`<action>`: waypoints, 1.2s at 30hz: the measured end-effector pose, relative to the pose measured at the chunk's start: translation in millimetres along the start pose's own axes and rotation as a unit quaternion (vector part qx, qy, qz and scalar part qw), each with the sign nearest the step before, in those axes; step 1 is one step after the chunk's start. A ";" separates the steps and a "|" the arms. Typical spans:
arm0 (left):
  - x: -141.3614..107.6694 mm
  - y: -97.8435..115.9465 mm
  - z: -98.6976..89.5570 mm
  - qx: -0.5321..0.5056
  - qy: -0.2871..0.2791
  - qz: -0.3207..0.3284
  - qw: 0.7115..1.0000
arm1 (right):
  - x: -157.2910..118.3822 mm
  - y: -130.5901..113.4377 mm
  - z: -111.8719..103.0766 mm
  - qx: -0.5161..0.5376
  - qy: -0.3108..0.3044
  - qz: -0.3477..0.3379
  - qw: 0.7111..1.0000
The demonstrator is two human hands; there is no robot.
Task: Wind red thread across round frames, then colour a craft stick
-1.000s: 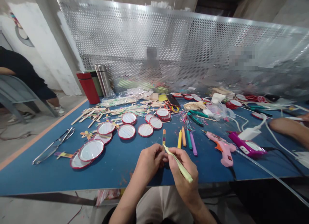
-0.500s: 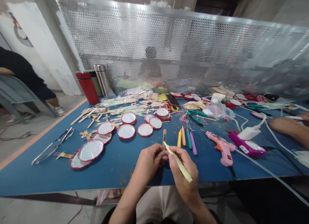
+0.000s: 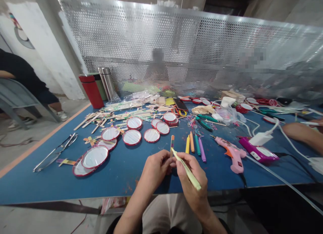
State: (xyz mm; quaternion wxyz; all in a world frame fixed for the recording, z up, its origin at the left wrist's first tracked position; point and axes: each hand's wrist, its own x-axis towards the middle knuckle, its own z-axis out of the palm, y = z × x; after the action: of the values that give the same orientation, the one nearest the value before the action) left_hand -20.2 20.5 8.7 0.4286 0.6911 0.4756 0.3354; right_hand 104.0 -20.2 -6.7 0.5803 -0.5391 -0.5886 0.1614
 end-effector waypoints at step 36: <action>0.0 -0.7 0.0 -0.005 0.003 -0.003 1.000 | -1.3 -1.4 -1.4 0.005 -0.011 0.000 1.000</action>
State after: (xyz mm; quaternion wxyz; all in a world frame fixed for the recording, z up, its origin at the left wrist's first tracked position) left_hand -20.5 20.6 8.1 0.4315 0.6868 0.4769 0.3387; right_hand 104.1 -22.4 -5.8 0.5763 -0.5342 -0.5946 0.1704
